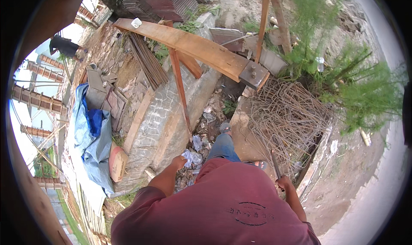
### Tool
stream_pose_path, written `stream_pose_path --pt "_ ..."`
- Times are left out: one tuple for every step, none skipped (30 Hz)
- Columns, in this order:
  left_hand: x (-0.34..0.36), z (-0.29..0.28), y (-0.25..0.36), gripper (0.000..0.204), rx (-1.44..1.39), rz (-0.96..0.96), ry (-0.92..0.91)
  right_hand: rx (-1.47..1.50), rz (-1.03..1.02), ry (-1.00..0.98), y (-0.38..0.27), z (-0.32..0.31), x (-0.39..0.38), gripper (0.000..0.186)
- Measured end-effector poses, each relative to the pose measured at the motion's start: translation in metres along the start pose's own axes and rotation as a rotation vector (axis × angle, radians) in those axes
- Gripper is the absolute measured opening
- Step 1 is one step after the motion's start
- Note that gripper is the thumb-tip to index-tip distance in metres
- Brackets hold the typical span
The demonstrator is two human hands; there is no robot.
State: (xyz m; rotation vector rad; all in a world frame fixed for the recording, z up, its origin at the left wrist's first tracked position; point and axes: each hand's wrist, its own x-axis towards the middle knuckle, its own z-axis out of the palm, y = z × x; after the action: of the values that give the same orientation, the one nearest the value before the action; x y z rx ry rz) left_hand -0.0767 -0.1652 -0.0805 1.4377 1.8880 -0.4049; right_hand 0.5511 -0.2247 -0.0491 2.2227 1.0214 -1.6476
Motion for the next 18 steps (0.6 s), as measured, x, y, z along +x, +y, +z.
stream_pose_path --pt "-0.008 -0.009 0.018 0.042 -0.081 -0.075 -0.026 -0.068 -0.086 -0.023 -0.041 -0.014 -0.025 0.031" --pt "-0.009 -0.02 0.032 0.041 -0.129 -0.108 -0.068 -0.193 -0.27 0.024 -0.06 -0.014 -0.026 0.033" --pt "-0.008 -0.025 0.042 0.041 -0.184 -0.081 -0.024 -0.101 -0.36 0.023 -0.088 -0.019 -0.035 0.035" --pt "-0.005 -0.032 0.051 0.042 -0.234 -0.053 0.021 -0.211 -0.585 0.092 -0.109 -0.02 -0.026 0.034" --pt "0.001 -0.039 0.061 0.042 -0.283 -0.021 0.064 -0.22 -0.649 0.086 -0.147 -0.031 -0.041 0.034" --pt "0.013 -0.051 0.075 0.042 -0.315 -0.008 0.041 -0.224 -0.703 0.084 -0.196 -0.043 -0.072 0.034" --pt "0.025 -0.071 0.088 0.042 -0.378 0.0 0.057 -0.224 -0.757 0.08 -0.243 -0.05 -0.09 0.035" --pt "0.035 -0.09 0.102 0.043 -0.443 0.01 0.066 -0.327 -0.799 0.16 -0.281 -0.056 -0.09 0.034" --pt "0.044 -0.098 0.107 0.043 -0.514 0.015 0.068 -0.437 -0.834 0.233 -0.319 -0.061 -0.09 0.035" --pt "0.067 -0.088 0.095 0.046 -0.531 0.083 0.175 -0.367 -0.868 0.292 -0.363 -0.065 -0.103 0.035" --pt "0.081 -0.09 0.092 0.046 -0.551 0.082 0.177 -0.295 -0.897 0.355 -0.409 -0.072 -0.115 0.035" --pt "0.095 -0.102 0.09 0.046 -0.565 0.085 0.178 -0.27 -0.951 0.432 -0.451 -0.081 -0.117 0.034" --pt "0.105 -0.113 0.085 0.047 -0.573 0.082 0.182 -0.238 -1.011 0.502 -0.494 -0.086 -0.117 0.033" --pt "0.11 -0.122 0.078 0.046 -0.571 0.061 0.203 -0.34 -1.09 0.604 -0.532 -0.095 -0.105 0.033" --pt "0.109 -0.136 0.072 0.046 -0.579 0.04 0.211 -0.434 -1.174 0.709 -0.571 -0.105 -0.091 0.032" --pt "0.105 -0.15 0.065 0.045 -0.583 0.021 0.216 -0.446 -1.149 0.721 -0.609 -0.109 -0.091 0.031" --pt "0.101 -0.164 0.057 0.045 -0.59 -0.002 0.225 -0.459 -1.124 0.731 -0.646 -0.111 -0.09 0.03" --pt "0.108 -0.161 0.041 0.045 -0.597 -0.035 0.216 -0.501 -1.156 0.76 -0.678 -0.112 -0.081 0.029"
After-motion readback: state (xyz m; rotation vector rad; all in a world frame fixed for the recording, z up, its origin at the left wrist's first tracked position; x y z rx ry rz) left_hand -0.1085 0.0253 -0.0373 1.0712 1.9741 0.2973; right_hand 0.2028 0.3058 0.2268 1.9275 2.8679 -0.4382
